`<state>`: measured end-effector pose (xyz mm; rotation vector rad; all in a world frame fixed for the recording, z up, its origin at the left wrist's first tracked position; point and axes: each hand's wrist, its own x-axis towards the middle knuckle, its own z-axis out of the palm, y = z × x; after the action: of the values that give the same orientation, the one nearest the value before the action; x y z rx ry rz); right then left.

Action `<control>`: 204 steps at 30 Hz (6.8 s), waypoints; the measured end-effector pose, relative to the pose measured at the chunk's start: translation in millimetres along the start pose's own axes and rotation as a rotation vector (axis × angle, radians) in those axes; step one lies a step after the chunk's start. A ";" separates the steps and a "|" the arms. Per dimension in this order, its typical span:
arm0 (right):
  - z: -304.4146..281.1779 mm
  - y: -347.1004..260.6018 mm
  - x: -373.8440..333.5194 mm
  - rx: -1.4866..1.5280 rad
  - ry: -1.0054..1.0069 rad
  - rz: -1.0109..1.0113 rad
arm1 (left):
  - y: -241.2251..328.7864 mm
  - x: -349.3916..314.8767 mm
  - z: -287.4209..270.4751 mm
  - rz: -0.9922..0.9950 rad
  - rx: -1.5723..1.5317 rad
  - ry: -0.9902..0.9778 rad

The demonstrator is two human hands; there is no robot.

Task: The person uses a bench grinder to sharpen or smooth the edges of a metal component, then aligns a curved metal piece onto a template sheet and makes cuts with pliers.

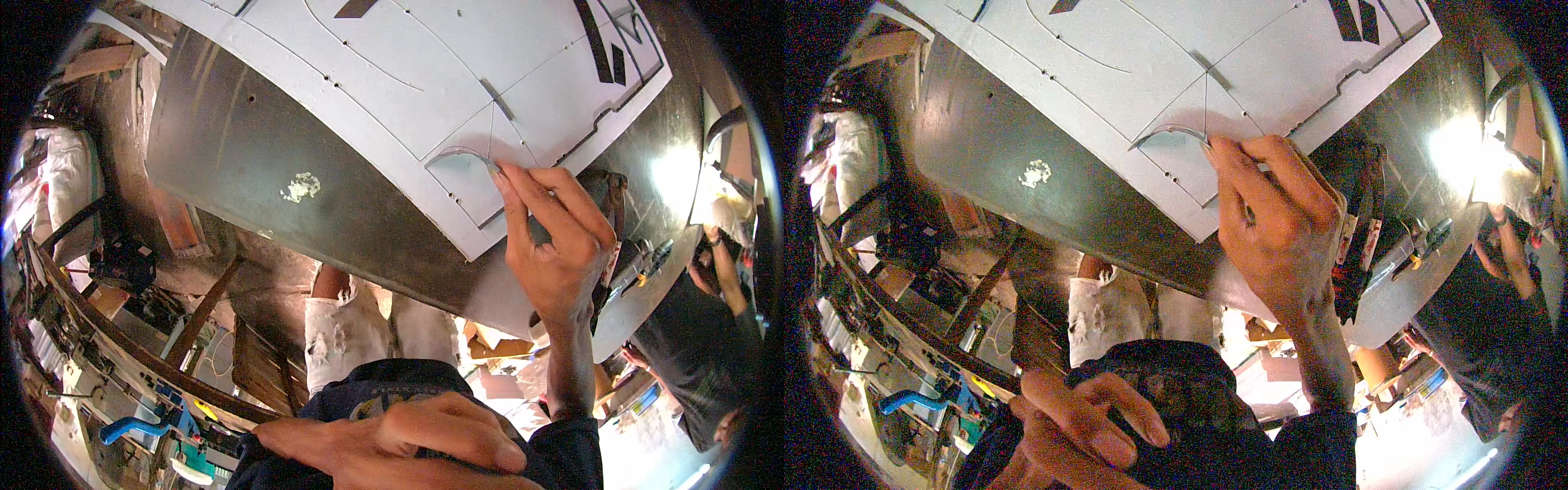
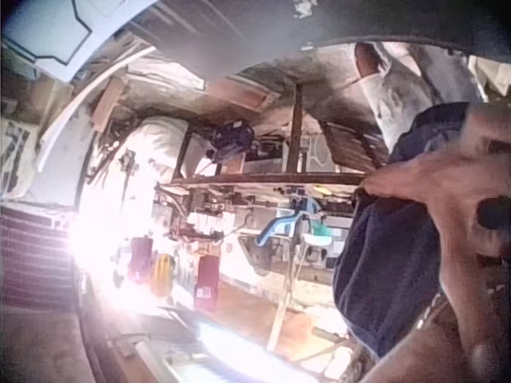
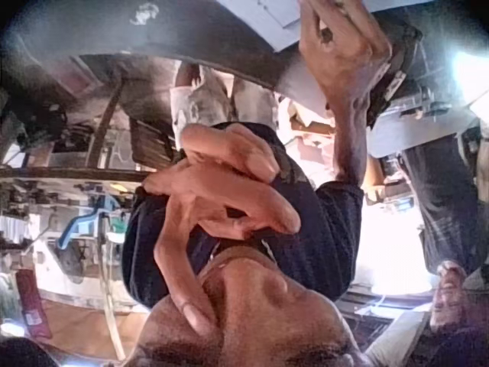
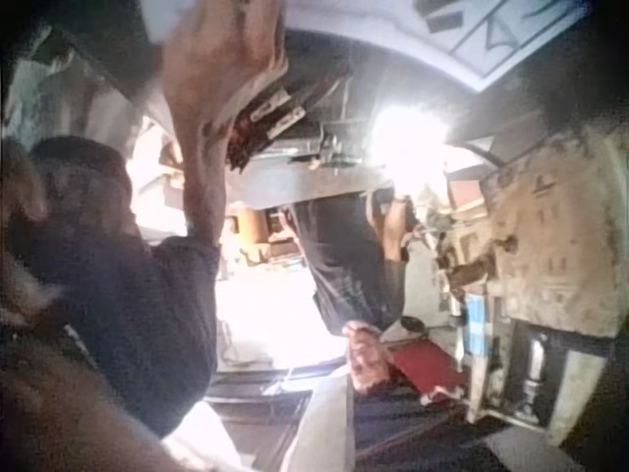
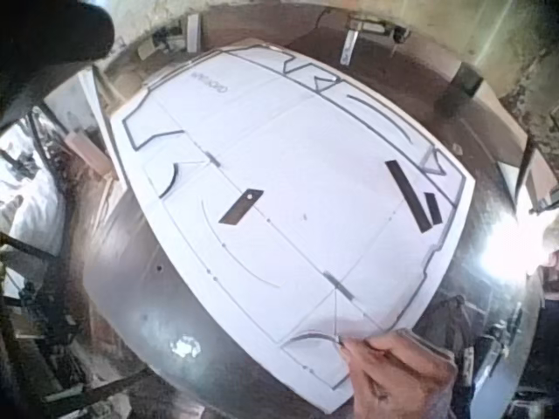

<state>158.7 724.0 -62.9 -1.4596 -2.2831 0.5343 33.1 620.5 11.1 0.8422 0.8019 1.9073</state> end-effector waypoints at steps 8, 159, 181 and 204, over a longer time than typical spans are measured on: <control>2.4 11.7 5.5 -0.011 0.042 -0.105 | -33.4 36.8 -78.3 -0.240 0.896 -0.010; 269.4 -855.0 -176.8 -0.879 -1.288 -0.736 | 595.5 -534.9 -644.0 -0.108 1.343 1.863; 271.5 -853.9 -167.8 -0.752 -1.426 -0.823 | 615.9 -579.7 -654.8 -0.172 1.409 1.628; 213.8 -815.1 -165.7 0.601 -0.884 -0.958 | 632.6 -283.2 -480.7 0.440 1.251 1.322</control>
<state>-512.6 231.2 146.9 0.2883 -2.6461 1.5143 -530.9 15.2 174.9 0.2314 2.9754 2.0994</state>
